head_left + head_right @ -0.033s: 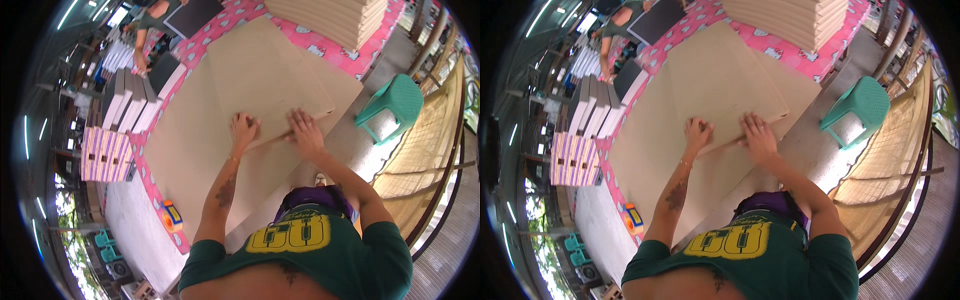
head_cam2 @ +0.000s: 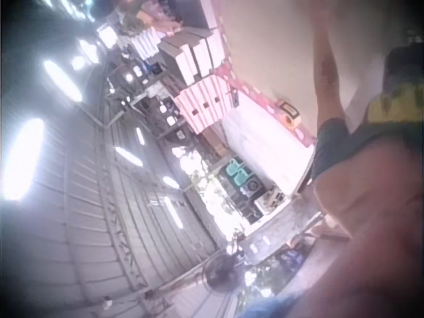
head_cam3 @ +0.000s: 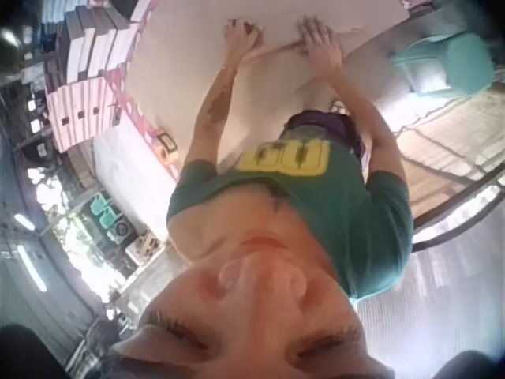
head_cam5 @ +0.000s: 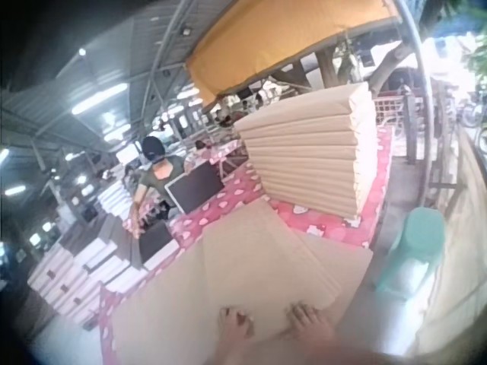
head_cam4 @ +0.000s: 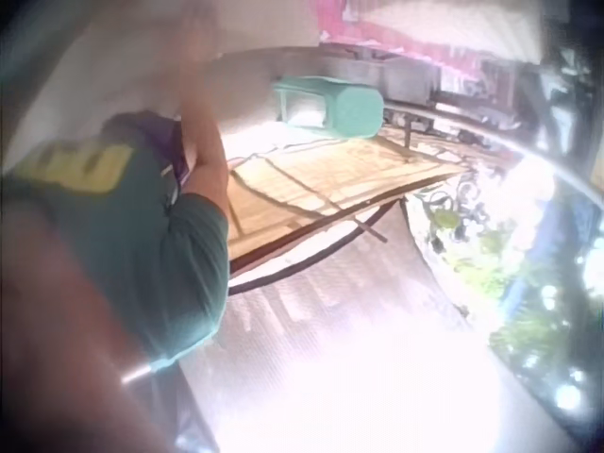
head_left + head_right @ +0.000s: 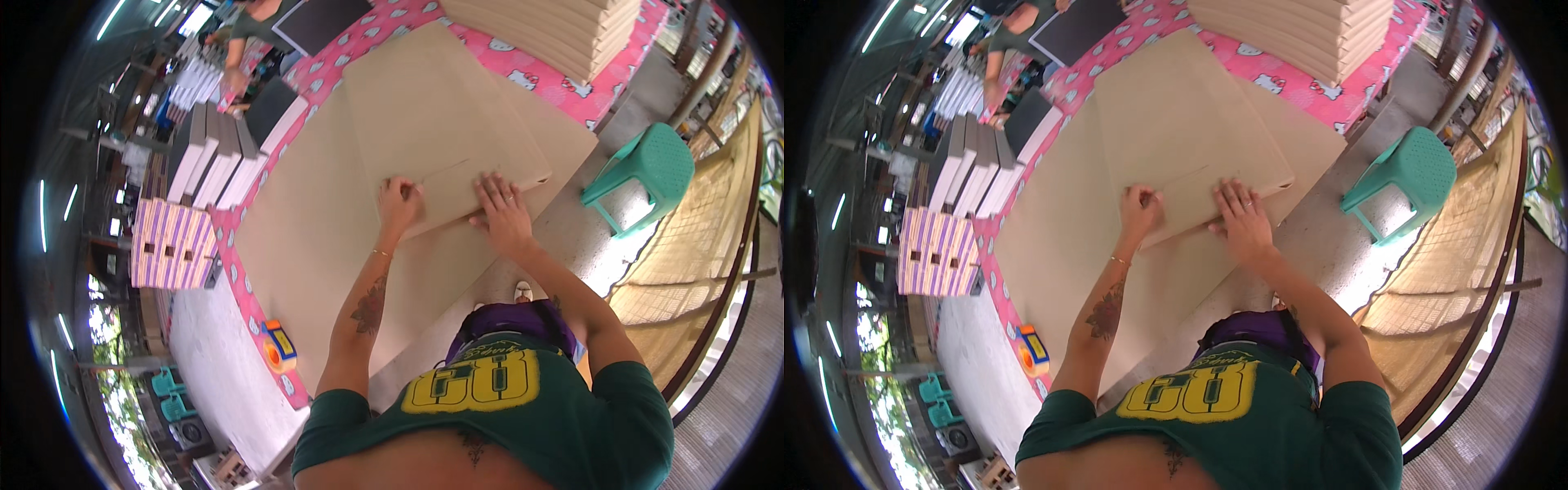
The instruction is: The person wraps large boxes in brown paper and clear plastic, using a tape dispenser to secure the materials and moving the wrapped items onto a stack.
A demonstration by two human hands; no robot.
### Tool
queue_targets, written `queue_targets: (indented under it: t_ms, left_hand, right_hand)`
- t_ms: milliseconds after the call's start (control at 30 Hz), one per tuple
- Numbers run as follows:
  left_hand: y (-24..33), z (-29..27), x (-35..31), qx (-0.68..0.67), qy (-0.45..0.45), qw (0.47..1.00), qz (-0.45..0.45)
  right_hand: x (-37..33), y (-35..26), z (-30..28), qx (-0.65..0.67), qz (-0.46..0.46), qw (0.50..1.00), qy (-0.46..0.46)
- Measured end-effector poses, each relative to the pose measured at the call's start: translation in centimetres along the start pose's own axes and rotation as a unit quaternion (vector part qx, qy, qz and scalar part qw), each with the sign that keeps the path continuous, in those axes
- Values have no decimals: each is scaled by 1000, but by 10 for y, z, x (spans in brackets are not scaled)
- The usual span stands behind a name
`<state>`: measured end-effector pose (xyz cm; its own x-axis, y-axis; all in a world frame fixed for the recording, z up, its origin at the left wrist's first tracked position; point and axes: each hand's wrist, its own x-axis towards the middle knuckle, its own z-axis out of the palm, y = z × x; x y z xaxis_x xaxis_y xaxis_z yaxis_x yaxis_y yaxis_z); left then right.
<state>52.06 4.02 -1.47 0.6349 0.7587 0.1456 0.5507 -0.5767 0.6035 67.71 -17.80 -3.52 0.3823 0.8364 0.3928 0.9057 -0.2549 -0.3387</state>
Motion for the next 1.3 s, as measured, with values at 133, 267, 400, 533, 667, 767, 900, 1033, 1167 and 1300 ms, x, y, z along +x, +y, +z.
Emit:
queue_targets:
  t_ms: [133, 267, 400, 533, 667, 767, 900, 1033, 1167, 1300]
  left_hand:
    - [-71, -71, -59, 122, 353, 927, -12]
    - [-199, -192, -234, 345, 322, 793, -385]
    - [-256, -241, -349, 584, 219, 704, -340]
    - [-250, -255, -311, 431, 138, 819, -353]
    - [-164, -248, -189, 169, 91, 981, -31]
    - [-17, -197, -64, 53, 2, 985, 162]
    - [153, -108, 50, 4, -180, 923, 340]
    - [239, 6, 125, 136, -357, 865, 325]
    - [251, 56, 171, 259, -486, 780, 297]
    - [245, 43, 164, 342, -518, 723, 304]
  right_hand:
    - [2, 18, -2, -19, 37, 999, -9]
    - [0, 16, 5, -28, 43, 999, 18]
    - [3, -3, 10, -18, 25, 998, 49]
    - [1, 7, 8, -36, 39, 996, 73]
    - [5, 5, 25, -50, 50, 990, 122]
    - [2, 13, 22, -61, 61, 988, 129]
    - [7, 7, 26, -59, 66, 987, 131]
    - [7, 8, 30, -54, 72, 986, 139]
    - [8, -2, 32, -20, 69, 988, 138]
    - [2, 9, 26, -28, 94, 987, 131]
